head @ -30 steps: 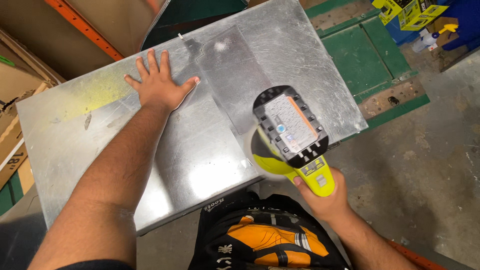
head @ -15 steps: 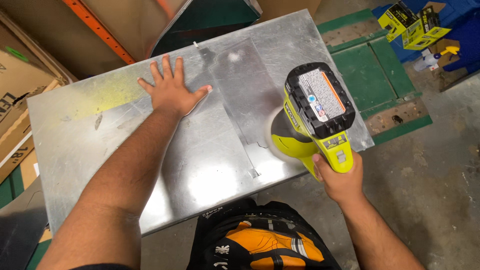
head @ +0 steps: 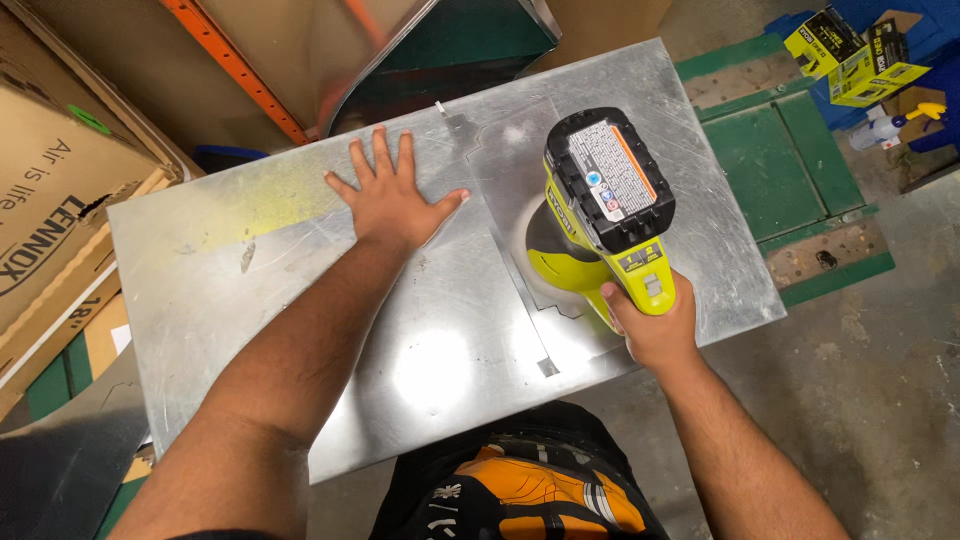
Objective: The person uses a cordless orbital sander to smooth the surface of a large metal sheet on a workbench. They move the sander across the sheet in overlapping passes, then lift a smaller cutout piece from the sheet at the end.
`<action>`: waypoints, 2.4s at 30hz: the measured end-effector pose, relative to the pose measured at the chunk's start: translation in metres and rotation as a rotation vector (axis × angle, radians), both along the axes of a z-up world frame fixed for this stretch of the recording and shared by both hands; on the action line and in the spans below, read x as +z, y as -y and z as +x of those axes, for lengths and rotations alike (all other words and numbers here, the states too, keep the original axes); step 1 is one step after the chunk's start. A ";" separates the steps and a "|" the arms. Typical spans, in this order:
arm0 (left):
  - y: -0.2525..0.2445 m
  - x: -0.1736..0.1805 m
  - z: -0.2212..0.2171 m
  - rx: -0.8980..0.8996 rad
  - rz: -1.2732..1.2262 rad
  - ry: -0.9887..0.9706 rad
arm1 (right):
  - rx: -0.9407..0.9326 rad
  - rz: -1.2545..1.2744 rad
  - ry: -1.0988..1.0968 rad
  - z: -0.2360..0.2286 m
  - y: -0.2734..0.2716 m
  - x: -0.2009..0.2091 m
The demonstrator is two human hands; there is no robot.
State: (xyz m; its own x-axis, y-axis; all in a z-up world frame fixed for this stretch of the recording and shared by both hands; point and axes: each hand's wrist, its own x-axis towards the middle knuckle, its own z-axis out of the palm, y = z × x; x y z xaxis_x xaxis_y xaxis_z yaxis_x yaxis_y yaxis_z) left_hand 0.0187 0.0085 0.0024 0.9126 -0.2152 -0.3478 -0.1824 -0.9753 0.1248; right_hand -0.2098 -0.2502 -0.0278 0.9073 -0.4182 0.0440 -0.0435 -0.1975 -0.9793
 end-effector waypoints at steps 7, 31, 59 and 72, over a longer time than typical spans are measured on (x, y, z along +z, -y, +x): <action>-0.002 0.001 -0.002 -0.009 -0.018 0.008 | -0.022 -0.136 -0.121 -0.032 0.006 -0.017; 0.007 -0.014 0.002 0.020 0.090 0.072 | 0.183 -0.143 -0.025 0.033 0.072 -0.028; 0.011 -0.005 -0.004 0.093 -0.007 0.072 | 0.295 -0.104 -0.184 -0.030 0.084 -0.027; 0.010 -0.005 -0.001 0.070 0.029 0.075 | 0.159 -0.110 -0.187 0.062 0.074 -0.024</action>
State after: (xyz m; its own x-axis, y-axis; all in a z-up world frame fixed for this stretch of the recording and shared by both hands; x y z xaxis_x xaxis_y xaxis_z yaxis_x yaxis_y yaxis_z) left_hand 0.0179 -0.0014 -0.0031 0.9487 -0.1413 -0.2827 -0.1219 -0.9889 0.0853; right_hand -0.1482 -0.3245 -0.0521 0.9577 -0.2722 -0.0935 -0.1820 -0.3212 -0.9294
